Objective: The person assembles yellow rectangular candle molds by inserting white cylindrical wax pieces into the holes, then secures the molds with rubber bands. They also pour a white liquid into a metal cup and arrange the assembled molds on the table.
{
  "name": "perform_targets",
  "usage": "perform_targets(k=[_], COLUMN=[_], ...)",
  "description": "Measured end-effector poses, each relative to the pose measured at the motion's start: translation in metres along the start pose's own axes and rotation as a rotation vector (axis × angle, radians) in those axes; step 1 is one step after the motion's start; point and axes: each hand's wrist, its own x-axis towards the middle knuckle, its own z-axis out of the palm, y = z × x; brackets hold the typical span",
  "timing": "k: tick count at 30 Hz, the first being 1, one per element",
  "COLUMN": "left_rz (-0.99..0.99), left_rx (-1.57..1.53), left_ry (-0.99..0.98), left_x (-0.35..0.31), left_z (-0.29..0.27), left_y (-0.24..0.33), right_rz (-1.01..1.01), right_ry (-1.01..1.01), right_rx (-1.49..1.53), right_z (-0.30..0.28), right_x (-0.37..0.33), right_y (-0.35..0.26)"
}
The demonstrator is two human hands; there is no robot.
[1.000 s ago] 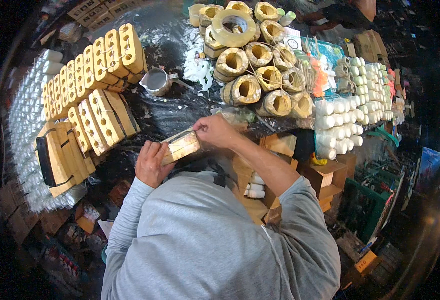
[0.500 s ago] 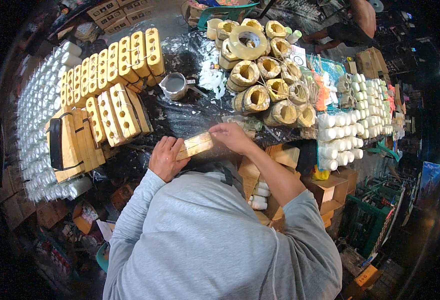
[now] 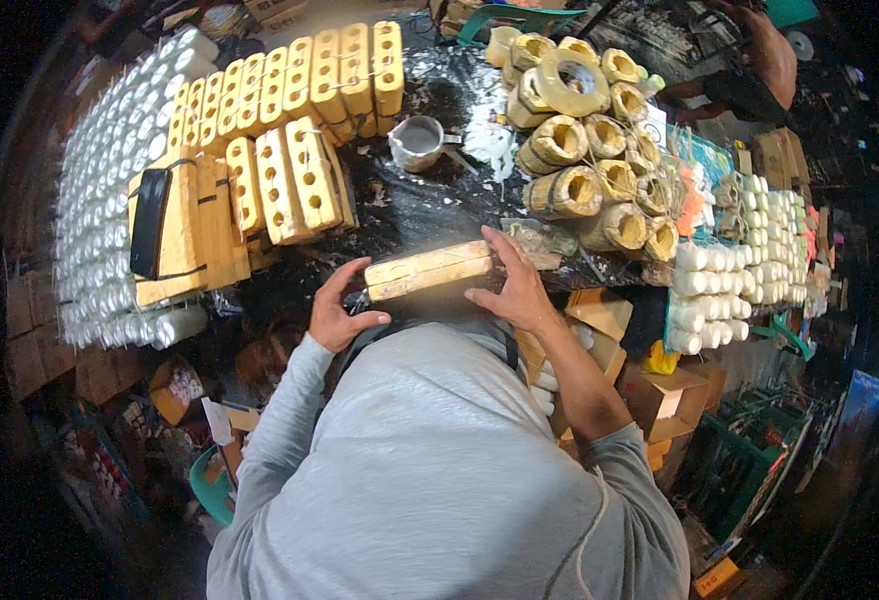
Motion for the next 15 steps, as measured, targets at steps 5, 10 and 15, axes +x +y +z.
perform_targets(k=[5, 10, 15], left_rz=[0.228, 0.226, 0.204], left_rx=[-0.018, 0.024, -0.01], left_ry=[0.101, 0.148, 0.086], left_x=[0.0, 0.0, 0.001], left_z=[0.015, 0.023, 0.018], left_y=[-0.013, -0.008, -0.01], right_rz=[-0.105, -0.048, -0.092], right_ry=[-0.006, 0.009, 0.035], right_rx=[-0.192, -0.216, -0.321], right_z=[0.006, 0.017, 0.02], right_x=[0.009, 0.014, 0.014], right_y=[-0.015, -0.014, -0.024])
